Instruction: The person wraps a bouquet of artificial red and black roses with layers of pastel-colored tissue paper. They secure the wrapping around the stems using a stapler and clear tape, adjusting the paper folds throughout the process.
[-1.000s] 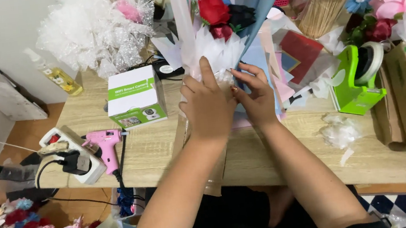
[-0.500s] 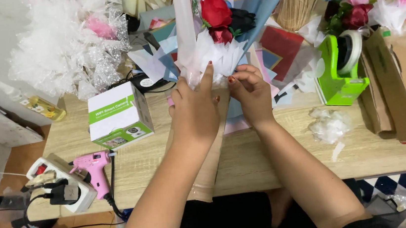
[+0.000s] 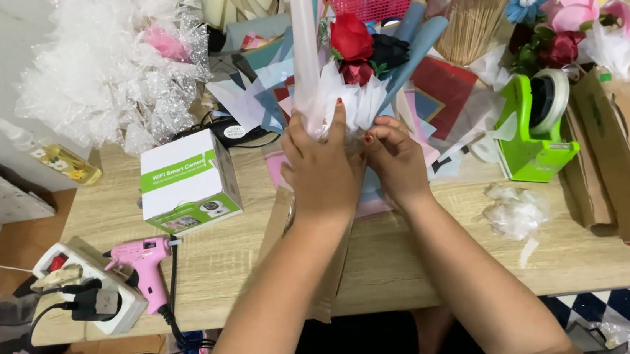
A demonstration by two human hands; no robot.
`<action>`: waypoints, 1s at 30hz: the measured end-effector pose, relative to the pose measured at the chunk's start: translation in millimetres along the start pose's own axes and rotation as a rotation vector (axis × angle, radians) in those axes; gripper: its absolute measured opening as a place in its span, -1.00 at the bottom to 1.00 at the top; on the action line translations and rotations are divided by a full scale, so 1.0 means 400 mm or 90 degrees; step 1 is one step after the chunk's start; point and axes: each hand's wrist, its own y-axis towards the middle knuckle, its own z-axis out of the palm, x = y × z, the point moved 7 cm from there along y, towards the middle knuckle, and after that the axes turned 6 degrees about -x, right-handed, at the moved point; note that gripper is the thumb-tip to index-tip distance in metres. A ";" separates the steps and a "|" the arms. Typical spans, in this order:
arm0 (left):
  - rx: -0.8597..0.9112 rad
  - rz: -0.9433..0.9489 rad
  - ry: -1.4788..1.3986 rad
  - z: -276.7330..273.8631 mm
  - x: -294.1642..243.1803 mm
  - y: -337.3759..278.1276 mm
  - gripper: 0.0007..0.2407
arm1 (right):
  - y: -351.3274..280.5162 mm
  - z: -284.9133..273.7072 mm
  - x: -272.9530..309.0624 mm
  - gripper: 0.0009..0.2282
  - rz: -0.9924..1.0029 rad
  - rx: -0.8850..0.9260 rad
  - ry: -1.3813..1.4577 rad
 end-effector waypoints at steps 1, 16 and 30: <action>0.000 0.000 0.000 0.007 0.007 -0.002 -0.43 | -0.007 0.009 0.004 -0.79 0.000 0.000 0.000; -0.205 0.086 -0.116 -0.003 0.039 0.020 -0.90 | -0.029 0.037 0.012 -0.86 0.006 -0.041 -0.009; -0.075 -0.042 -0.396 0.006 0.119 0.051 -0.96 | -0.046 -0.008 0.039 -0.39 -0.002 -0.131 -0.178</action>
